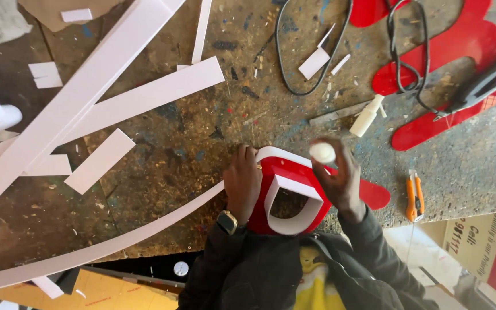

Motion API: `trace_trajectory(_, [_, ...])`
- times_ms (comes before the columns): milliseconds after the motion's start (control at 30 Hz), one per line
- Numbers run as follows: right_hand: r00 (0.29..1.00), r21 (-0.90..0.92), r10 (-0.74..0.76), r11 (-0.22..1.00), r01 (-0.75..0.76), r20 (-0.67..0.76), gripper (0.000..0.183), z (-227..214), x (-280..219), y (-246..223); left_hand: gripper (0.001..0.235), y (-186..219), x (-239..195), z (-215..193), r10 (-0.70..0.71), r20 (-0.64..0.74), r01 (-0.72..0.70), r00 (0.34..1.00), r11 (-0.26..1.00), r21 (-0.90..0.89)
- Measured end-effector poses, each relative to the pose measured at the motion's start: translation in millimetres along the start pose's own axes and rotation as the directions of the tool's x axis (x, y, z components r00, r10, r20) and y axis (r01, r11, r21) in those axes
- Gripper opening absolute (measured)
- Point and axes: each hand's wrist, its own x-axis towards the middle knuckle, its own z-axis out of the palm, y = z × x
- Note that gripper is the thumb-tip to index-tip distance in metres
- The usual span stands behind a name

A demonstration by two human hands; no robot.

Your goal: Gluing white plastic strips to the edge of a red letter 'D' to create a 3D sign component.

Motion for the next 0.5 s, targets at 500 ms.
trace_trajectory(500, [0.990,-0.188,-0.137,0.972,0.140,0.033,0.045,-6.8,-55.4,0.0,0.008,-1.6,3.3,22.9,-0.024,0.033,0.021,0.999,0.997,0.069])
